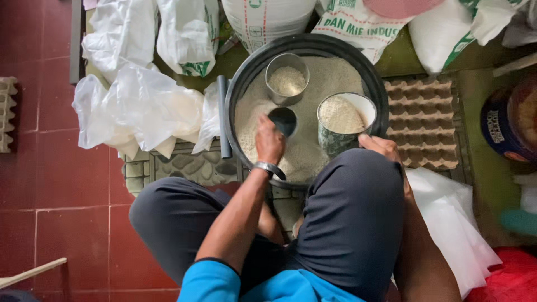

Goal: The person scoops rice from a large bucket into cups and then pours the rice from the cups into small plastic bags.

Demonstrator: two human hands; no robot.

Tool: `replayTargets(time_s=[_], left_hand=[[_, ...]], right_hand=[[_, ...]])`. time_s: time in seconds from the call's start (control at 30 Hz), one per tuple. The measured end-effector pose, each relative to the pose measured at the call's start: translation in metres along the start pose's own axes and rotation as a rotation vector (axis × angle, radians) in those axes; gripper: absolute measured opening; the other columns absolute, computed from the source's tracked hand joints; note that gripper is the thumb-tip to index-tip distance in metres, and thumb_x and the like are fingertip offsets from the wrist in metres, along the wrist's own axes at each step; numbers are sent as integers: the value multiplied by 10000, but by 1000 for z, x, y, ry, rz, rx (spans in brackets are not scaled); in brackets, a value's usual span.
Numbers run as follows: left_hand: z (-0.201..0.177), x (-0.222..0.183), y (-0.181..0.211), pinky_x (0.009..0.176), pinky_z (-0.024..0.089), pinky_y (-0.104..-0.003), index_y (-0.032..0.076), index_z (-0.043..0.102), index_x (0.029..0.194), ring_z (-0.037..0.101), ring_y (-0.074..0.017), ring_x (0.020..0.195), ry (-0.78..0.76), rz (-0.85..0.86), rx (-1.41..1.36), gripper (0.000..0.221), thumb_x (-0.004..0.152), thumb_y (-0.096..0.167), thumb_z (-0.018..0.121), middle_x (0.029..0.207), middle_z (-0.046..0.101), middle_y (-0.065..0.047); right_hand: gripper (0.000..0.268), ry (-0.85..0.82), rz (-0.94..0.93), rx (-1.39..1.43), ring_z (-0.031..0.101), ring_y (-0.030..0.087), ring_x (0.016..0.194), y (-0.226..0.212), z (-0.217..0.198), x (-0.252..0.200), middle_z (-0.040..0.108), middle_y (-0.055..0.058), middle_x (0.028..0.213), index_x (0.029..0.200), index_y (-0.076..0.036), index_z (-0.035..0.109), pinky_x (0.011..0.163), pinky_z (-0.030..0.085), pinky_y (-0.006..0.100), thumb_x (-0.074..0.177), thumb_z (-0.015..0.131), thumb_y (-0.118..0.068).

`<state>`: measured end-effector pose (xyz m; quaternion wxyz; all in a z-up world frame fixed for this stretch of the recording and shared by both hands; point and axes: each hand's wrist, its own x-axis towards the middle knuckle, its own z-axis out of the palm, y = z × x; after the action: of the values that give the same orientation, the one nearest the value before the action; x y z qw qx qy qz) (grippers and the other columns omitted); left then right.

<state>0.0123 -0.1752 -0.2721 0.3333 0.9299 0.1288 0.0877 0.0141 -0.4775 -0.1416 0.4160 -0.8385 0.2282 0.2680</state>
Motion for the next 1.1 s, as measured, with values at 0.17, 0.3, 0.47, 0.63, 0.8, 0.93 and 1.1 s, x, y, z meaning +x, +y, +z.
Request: replayTargets(time_s=[0.17,0.3,0.47,0.63,0.8,0.93,1.1], left_hand=[[19,-15,31,786,592,-608,-80,433,1284,677,-557,919,-174,-39,-11,571,732,58,477,1093,596,-295],[27,-15,40,783,571,-658,-41,435,1197,665,-587,912,-222,-26,-66,474,727,16,469,1045,589,-302],[18,-24,66,766,600,-641,-77,363,1280,673,-593,874,-188,-89,-26,535,762,-18,486,1094,535,-273],[38,-12,33,749,575,-674,-69,414,1240,672,-599,857,-201,-38,-43,442,815,42,461,1030,566,-287],[6,-7,42,766,586,-646,-15,476,1234,697,-565,903,-212,-150,7,423,1003,328,389,1007,622,-265],[-81,9,78,471,428,-266,68,531,936,482,-146,577,-249,-232,-56,231,1099,206,443,739,551,-43],[-189,30,94,455,583,-314,78,617,874,616,-182,548,-266,-73,-10,313,1105,251,495,694,650,-62]], right_hand=[[371,6,-223,136,634,265,714,-8,-22,-15,689,144,712,768,-128,704,697,420,423,979,674,-431],[397,60,-276,115,605,226,661,17,-45,10,657,106,651,716,-139,686,668,427,377,978,712,-436],[425,111,-369,66,523,141,606,-13,-59,-24,613,102,556,642,-75,639,575,405,310,971,759,-314],[419,132,-508,-47,480,74,643,-25,-74,-10,520,45,533,650,-73,605,541,376,269,979,752,-286],[365,66,-553,-45,407,80,567,-82,-90,-77,481,28,506,624,-75,607,507,341,253,931,753,-208],[507,53,-624,-174,299,124,548,-105,-97,-92,351,-32,599,589,-164,388,533,247,343,988,692,-238],[502,69,-623,-178,280,75,627,-114,-98,-96,282,-64,647,582,-148,403,533,191,313,959,721,-239]])
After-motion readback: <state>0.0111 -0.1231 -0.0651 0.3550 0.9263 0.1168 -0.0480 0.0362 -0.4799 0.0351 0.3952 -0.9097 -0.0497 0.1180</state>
